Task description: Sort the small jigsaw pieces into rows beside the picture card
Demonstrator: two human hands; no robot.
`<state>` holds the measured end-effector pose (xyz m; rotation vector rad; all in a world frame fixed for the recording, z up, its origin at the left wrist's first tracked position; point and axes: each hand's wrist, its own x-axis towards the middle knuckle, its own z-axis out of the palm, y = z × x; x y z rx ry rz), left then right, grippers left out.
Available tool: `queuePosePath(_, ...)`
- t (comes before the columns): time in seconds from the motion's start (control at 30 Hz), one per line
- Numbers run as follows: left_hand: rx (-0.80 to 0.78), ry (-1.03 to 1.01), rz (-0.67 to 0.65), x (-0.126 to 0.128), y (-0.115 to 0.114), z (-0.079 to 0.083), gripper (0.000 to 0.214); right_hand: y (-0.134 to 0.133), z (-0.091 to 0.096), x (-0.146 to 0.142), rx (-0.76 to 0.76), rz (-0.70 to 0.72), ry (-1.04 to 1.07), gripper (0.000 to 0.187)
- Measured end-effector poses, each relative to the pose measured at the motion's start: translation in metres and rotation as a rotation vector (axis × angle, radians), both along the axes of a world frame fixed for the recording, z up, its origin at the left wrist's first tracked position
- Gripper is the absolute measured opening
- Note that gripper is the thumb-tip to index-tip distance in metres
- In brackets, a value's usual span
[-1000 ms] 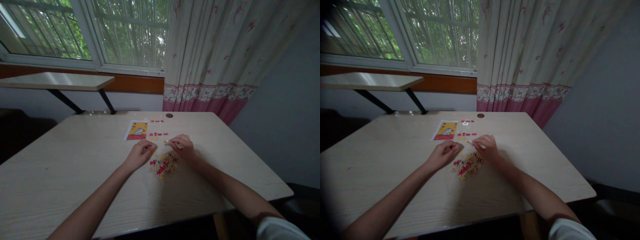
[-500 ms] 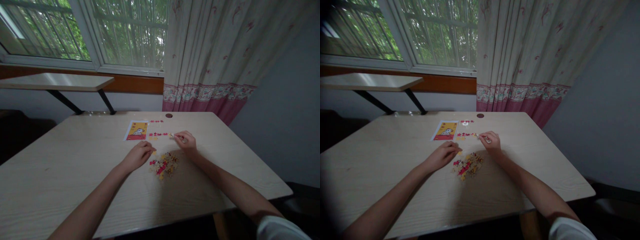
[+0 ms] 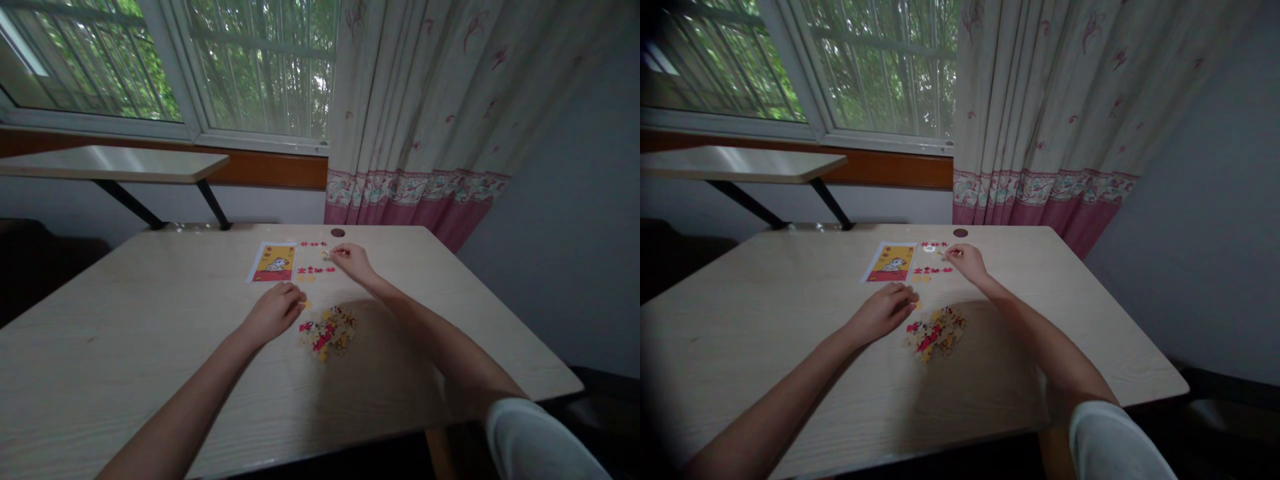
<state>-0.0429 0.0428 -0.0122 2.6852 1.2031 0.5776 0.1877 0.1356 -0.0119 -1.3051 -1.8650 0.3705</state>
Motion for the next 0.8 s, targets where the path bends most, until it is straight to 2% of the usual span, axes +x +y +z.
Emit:
queuePosePath(0.13,0.01,0.053,0.042,0.001,-0.002,0.006,0.016,0.042,-0.005,-0.023,-0.095,-0.043,-0.105,0.018)
queuePosePath(0.27,0.032,0.076,0.061,0.001,-0.004,0.007,0.019,0.062,-0.012,-0.044,-0.112,-0.024,-0.181,0.017)
queuePosePath(0.47,0.019,0.056,0.034,-0.001,-0.004,0.004,0.024,0.071,-0.02,-0.057,-0.146,-0.054,-0.222,0.016)
queuePosePath(0.8,0.003,0.053,0.017,0.0,-0.004,0.005,0.024,0.069,-0.017,-0.064,-0.128,-0.029,-0.256,0.017)
